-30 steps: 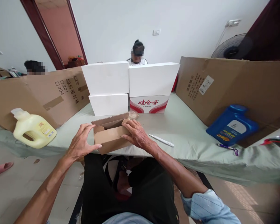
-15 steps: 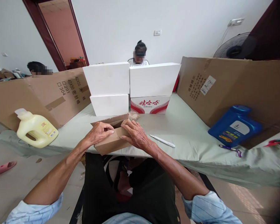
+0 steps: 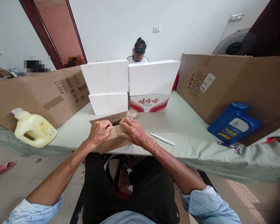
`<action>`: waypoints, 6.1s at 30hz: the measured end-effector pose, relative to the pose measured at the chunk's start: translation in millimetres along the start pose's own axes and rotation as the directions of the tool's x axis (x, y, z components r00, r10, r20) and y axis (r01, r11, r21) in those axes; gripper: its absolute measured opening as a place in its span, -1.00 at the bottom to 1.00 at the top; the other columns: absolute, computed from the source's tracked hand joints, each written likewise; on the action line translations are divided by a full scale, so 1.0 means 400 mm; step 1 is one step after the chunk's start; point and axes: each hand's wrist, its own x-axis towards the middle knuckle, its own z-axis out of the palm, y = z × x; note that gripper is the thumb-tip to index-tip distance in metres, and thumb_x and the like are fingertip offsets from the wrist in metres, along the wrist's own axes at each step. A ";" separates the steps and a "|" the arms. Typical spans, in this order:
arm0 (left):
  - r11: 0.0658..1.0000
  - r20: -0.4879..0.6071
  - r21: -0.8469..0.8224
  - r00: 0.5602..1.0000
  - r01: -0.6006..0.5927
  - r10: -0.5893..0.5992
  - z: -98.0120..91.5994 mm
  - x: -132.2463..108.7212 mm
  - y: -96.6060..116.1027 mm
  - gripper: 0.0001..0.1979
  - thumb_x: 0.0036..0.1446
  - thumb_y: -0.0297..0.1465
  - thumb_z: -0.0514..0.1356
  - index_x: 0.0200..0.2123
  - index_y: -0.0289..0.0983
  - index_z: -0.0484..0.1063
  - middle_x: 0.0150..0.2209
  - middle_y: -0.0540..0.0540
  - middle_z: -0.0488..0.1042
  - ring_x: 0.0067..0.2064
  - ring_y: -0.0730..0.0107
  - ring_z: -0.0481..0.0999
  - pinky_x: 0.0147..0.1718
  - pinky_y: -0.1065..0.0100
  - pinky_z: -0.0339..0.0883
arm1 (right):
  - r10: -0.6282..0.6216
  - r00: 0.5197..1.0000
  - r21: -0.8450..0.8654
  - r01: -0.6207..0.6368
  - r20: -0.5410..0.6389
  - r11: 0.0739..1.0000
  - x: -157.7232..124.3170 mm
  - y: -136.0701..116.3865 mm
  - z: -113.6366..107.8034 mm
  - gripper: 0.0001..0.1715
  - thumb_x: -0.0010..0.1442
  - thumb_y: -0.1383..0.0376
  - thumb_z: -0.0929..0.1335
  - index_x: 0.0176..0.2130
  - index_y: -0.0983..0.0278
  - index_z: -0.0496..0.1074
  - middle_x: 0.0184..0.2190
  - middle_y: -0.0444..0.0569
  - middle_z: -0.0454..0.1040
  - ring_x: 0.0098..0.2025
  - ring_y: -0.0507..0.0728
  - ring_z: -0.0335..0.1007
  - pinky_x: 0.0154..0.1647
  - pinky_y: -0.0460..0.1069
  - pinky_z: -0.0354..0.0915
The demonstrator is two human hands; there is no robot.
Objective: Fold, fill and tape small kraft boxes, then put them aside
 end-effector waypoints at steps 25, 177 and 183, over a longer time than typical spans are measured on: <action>0.966 -0.126 -0.192 0.981 -0.173 0.151 -0.049 -0.079 0.014 -0.80 0.44 -0.38 0.15 -0.29 -0.19 0.50 -0.31 -0.05 0.66 -0.26 0.29 0.63 -0.21 0.25 0.45 | -0.013 0.997 0.031 0.011 0.070 0.999 0.021 0.013 0.005 -0.28 0.55 -0.17 0.29 0.29 0.35 0.43 0.13 0.25 0.48 0.07 0.34 0.32 0.07 0.19 0.30; 0.943 0.414 -0.244 0.903 0.228 -0.111 -0.135 -0.158 0.088 -0.92 0.27 -0.35 0.32 -0.29 -0.20 0.55 -0.21 -0.02 0.57 -0.23 0.37 0.49 -0.21 0.33 0.38 | 0.163 0.864 0.089 -0.137 -0.476 0.987 -0.131 -0.176 0.059 -0.84 0.59 0.34 0.33 -0.02 0.27 0.54 -0.41 -0.09 0.56 -0.40 0.06 0.45 -0.31 -0.03 0.28; 0.951 0.412 -0.230 0.906 0.205 -0.095 -0.135 -0.173 0.085 -0.81 0.35 -0.44 0.21 -0.37 -0.21 0.50 -0.29 -0.01 0.53 -0.29 0.39 0.46 -0.31 0.32 0.29 | 0.169 0.863 0.088 -0.145 -0.476 0.986 -0.131 -0.175 0.064 -0.83 0.59 0.34 0.31 -0.01 0.25 0.53 -0.41 -0.08 0.59 -0.40 0.06 0.47 -0.31 -0.02 0.30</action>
